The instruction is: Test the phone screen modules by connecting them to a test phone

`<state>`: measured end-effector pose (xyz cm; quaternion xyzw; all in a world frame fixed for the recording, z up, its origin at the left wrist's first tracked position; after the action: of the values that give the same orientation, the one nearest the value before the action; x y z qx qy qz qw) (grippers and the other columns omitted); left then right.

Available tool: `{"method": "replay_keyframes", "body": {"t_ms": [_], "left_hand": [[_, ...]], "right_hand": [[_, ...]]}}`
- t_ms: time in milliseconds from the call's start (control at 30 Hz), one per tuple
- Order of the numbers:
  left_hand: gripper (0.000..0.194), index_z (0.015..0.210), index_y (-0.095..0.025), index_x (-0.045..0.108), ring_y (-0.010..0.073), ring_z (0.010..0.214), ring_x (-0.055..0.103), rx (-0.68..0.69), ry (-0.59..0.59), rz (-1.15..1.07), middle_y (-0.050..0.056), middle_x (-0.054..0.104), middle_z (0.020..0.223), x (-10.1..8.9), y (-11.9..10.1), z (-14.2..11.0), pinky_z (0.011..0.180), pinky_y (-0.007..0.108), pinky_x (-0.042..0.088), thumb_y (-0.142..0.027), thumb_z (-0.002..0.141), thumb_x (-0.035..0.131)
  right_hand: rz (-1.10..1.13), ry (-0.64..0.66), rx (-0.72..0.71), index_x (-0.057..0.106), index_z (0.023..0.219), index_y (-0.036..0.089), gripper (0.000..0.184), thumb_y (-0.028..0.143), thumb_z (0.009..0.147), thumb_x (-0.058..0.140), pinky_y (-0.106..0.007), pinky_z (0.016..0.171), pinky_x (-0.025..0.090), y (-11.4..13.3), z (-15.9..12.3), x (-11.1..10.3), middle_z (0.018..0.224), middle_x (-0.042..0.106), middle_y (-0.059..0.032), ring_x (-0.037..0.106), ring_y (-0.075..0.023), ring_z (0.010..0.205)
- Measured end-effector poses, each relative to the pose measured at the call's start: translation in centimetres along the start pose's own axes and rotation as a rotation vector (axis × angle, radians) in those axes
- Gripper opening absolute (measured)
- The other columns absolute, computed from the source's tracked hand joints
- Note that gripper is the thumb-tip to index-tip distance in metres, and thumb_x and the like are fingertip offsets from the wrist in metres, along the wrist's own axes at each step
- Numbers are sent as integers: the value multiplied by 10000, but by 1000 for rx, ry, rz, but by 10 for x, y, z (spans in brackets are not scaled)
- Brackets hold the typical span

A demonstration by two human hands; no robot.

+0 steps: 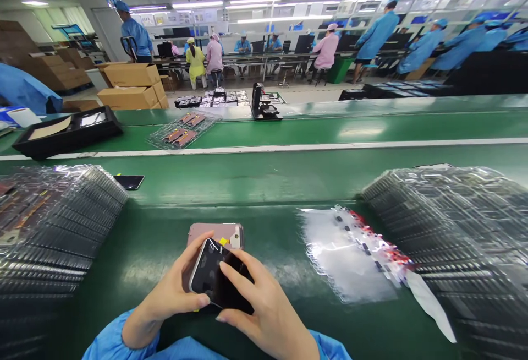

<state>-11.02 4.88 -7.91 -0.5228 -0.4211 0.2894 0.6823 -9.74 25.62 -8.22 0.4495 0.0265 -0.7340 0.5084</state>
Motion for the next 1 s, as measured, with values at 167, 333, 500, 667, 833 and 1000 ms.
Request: {"method": "replay_keyframes", "body": {"t_ms": [167, 333, 500, 667, 833, 1000], "left_hand": [[862, 1437, -428, 416, 256, 1305, 534, 1, 11, -42, 46, 563, 1417, 0, 1, 0, 1073, 352, 440, -297, 708, 858], [914, 1440, -386, 427, 287, 1320, 507, 15, -20, -89, 65, 559, 1410, -1, 6, 1, 1122, 404, 384, -340, 652, 888], [926, 1437, -381, 438, 278, 1303, 518, 15, -37, -114, 67, 564, 1406, -3, 11, 1, 1094, 371, 405, -346, 635, 899], [848, 1462, -382, 425, 272, 1228, 589, -73, -92, -260, 64, 559, 1429, -2, 12, 5, 1039, 382, 485, -358, 726, 845], [413, 1259, -154, 606, 225, 862, 726, -194, -280, -344, 124, 733, 1072, -14, -7, 19, 754, 351, 625, -399, 926, 613], [309, 1147, -93, 636, 187, 716, 716, -190, -279, -330, 119, 751, 923, -27, -23, 28, 620, 275, 617, -319, 945, 578]], "right_hand": [[-2, 41, 0, 447, 1462, 248, 665, 463, 876, 675, -397, 1032, 532, 0, 1, 0, 1457, 500, -147, 527, -268, 1308], [-17, 58, -34, 421, 1471, 245, 735, 529, 843, 678, -414, 1004, 541, 1, 9, -5, 1427, 522, -162, 533, -279, 1286], [-52, 30, -87, 470, 1412, 188, 668, 577, 882, 588, -441, 940, 546, 5, 17, -9, 1371, 561, -187, 555, -279, 1221], [-86, -9, -2, 449, 1435, 197, 633, 451, 894, 657, -499, 936, 523, 2, 11, -1, 1389, 563, -192, 561, -312, 1226], [434, 14, 432, 400, 1494, 257, 657, 608, 944, 478, -494, 1066, 467, -14, 3, 1, 1388, 600, -120, 570, -277, 1271], [1006, 353, 729, 652, 1262, 164, 521, 530, 1010, 380, -428, 926, 556, -14, 4, 4, 1029, 755, -107, 719, -241, 972]]}}
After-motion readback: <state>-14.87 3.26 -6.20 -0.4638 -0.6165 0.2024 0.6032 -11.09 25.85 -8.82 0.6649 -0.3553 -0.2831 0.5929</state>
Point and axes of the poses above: each hand's wrist, its own z-axis towards the middle knuckle, its own x-axis out of the palm, y = z × x, the point moved 2 cm from there along z, towards the middle knuckle
